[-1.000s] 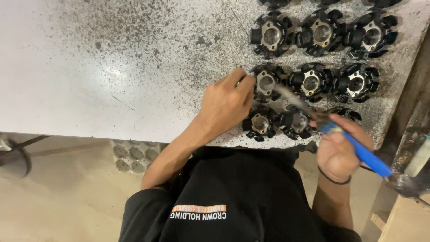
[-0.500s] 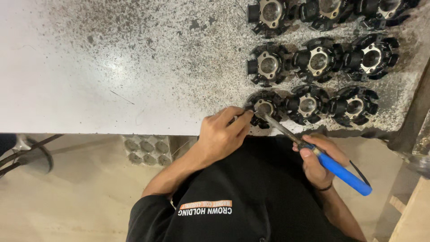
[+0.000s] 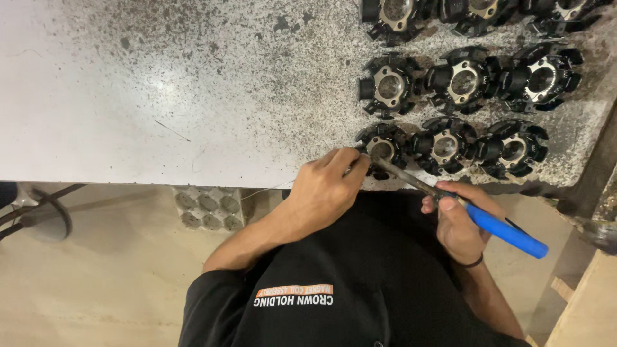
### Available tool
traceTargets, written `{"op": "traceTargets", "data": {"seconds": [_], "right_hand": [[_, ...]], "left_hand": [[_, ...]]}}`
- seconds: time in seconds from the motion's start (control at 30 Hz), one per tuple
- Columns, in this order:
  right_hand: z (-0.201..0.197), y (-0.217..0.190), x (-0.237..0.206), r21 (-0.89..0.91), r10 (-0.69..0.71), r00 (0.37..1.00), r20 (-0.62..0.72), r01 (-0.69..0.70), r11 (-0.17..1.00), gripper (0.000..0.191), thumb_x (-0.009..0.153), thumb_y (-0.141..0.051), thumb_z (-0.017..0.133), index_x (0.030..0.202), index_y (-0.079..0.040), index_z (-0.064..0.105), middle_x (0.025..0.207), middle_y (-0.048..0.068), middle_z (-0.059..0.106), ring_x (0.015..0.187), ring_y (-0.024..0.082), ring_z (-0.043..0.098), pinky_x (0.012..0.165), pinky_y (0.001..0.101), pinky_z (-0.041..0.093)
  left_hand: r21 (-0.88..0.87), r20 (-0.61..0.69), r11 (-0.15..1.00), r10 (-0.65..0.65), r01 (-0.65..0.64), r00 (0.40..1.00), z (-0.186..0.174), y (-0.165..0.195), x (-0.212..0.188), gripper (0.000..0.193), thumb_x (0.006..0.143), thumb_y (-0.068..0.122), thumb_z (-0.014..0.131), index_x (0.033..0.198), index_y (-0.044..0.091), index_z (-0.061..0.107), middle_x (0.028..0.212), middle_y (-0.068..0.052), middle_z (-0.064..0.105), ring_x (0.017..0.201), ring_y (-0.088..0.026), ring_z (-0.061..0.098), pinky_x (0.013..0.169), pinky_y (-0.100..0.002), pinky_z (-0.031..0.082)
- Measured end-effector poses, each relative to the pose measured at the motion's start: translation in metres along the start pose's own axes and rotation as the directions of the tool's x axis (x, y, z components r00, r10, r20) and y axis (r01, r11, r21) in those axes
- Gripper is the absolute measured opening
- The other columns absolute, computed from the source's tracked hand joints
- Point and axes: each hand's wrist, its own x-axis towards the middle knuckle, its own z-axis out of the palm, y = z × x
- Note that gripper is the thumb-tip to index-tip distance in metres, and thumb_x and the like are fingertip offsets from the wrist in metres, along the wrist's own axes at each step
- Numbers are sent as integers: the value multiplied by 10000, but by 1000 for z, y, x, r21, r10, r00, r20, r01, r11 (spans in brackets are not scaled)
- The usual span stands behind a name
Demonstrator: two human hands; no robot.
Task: The person arranges black wheel components on the workbench, then uses a blue-handled heated tool to press and seat metal hubs into the center of each wheel, working through them one at a time. At the end they touch the hub of each wheel with a red-wired probe, appearing to test the assembled parts.
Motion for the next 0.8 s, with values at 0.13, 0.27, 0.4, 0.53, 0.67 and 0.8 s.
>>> {"op": "traceTargets", "data": {"seconds": [0.13, 0.27, 0.4, 0.53, 0.67, 0.8], "right_hand": [[-3, 5, 2, 38, -6, 1000, -5, 7, 999, 236, 972, -50, 670, 1146, 109, 655, 978, 217, 680, 747, 281, 688, 715, 373, 581], [0, 6, 3, 72, -34, 999, -3, 34, 997, 239, 973, -51, 669, 1154, 104, 660, 955, 220, 685, 746, 288, 686, 717, 375, 580], [9, -1, 4, 48, 3, 1000, -22, -2, 999, 247, 962, -52, 681, 1157, 97, 665, 943, 208, 688, 738, 276, 691, 717, 359, 591], [13, -18, 6, -297, -124, 982, 145, 163, 941, 264, 936, -94, 699, 1122, 92, 683, 901, 195, 717, 721, 232, 717, 688, 293, 594], [14, -27, 9, -399, -138, 972, 192, 205, 894, 261, 918, -111, 700, 1089, 86, 698, 872, 189, 727, 696, 208, 729, 657, 265, 592], [14, -20, 5, -379, -148, 972, 183, 209, 901, 263, 914, -112, 700, 1085, 87, 692, 902, 197, 717, 692, 214, 723, 655, 267, 590]], "left_hand": [[-49, -14, 999, -19, 18, 1000, -10, 1, -1, 336, 859, 14, 737, 1194, 7, 709, 989, -84, 588, 780, -234, 662, 597, -348, 551], [-97, -66, 995, -44, 38, 997, -8, 1, -1, 270, 898, 10, 731, 1166, 14, 699, 1008, -75, 589, 840, -241, 672, 675, -360, 575], [-123, -84, 991, -56, 46, 995, -2, 1, 0, 268, 887, -3, 730, 1153, 1, 697, 1016, -85, 594, 842, -243, 674, 669, -357, 576], [-103, -85, 994, -43, 34, 995, 0, 2, -1, 292, 867, -10, 730, 1156, -17, 690, 1022, -90, 585, 846, -245, 673, 662, -350, 576], [-56, -68, 998, -39, 35, 997, 1, 2, -2, 331, 835, -23, 725, 1165, -21, 695, 1020, -98, 582, 837, -241, 677, 618, -343, 565], [-14, -66, 999, -33, 32, 997, 3, 4, -3, 333, 850, -58, 711, 1182, -44, 689, 1031, -107, 584, 821, -211, 672, 586, -315, 556]]}}
